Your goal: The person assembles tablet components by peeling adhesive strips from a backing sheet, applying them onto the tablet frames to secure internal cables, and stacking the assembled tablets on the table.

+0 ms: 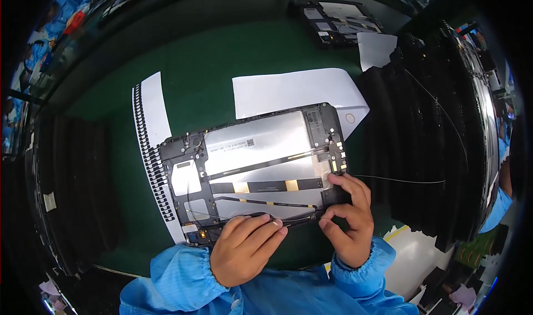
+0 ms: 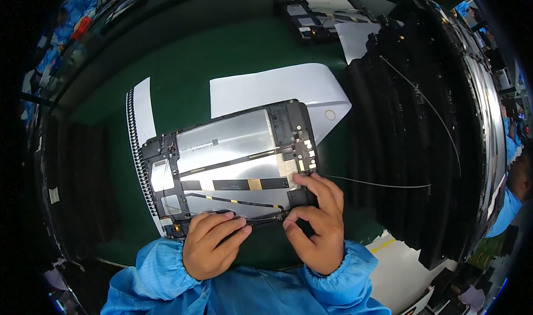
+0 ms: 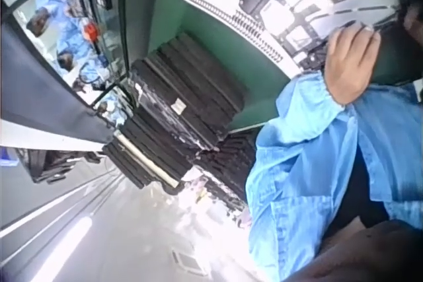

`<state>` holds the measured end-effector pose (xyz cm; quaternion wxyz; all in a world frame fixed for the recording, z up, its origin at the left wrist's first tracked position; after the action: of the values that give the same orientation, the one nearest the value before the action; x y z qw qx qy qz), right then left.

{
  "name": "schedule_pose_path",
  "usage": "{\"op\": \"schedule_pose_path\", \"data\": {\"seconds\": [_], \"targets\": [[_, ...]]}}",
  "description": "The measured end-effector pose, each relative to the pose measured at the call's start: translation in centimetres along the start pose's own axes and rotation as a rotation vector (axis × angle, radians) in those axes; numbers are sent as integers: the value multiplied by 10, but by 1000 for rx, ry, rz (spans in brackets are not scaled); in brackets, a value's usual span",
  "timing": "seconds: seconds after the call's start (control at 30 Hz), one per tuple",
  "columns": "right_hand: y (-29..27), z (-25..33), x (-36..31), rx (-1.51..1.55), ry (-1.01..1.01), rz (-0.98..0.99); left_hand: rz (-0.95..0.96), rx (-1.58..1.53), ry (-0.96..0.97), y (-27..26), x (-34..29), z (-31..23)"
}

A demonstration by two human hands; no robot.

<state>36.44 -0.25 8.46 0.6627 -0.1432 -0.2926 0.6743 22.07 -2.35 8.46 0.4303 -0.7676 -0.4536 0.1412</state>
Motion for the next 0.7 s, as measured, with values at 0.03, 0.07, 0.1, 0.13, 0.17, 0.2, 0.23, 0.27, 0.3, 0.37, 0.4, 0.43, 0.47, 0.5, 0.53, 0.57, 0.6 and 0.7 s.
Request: {"op": "schedule_pose_path", "data": {"seconds": [0.03,0.07,0.1,0.13,0.17,0.2,0.23,0.27,0.3,0.37,0.4,0.43,0.47,0.5,0.53,0.57,0.6,0.7], "targets": [[0,-1,0,-2,9,4,-16,-2,-1,0,0,1],[1,-1,0,1,12,6,-32,-4,-1,-1,-1,1],[2,0,0,-3,7,7,-29,-5,-3,-1,-1,1],[3,0,0,-7,2,8,-28,-1,-5,-1,-1,1],[3,1,1,-6,5,9,-28,3,-7,-1,-1,1],[4,2,1,-31,0,10,-25,2,-7,-1,-1,1],[5,3,2,-56,-4,12,-27,5,-9,-1,-2,1],[5,3,1,-56,-2,11,-30,8,-11,-1,-2,1],[5,4,1,-59,-3,8,-29,10,-11,-2,-2,0],[5,5,2,-60,-5,4,-20,21,-22,-5,0,-2],[5,5,2,-67,-6,7,-19,19,-20,-4,0,-2],[5,5,2,-74,-8,11,-4,6,38,-1,1,-8],[5,5,1,-75,-7,10,11,-6,97,2,2,-14],[5,4,1,-80,-9,7,12,-6,99,3,5,-15],[4,4,1,-84,-11,3,37,-2,172,6,8,-24],[5,4,1,-83,-11,4,62,4,240,11,11,-33],[4,4,1,-92,-5,1,62,2,227,14,16,-34],[-1,4,2,-69,-17,6,53,80,259,22,12,-32]]}}
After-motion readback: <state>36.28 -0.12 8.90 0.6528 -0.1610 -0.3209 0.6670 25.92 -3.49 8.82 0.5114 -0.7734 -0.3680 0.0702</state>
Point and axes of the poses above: each hand's wrist, its own x-axis towards the middle knuckle, its own y-axis out of the palm, z = x × y, the point moved 10 cm from there along x, towards the middle knuckle, and after that the axes turned 8 degrees about -y, right-handed, at the moved point
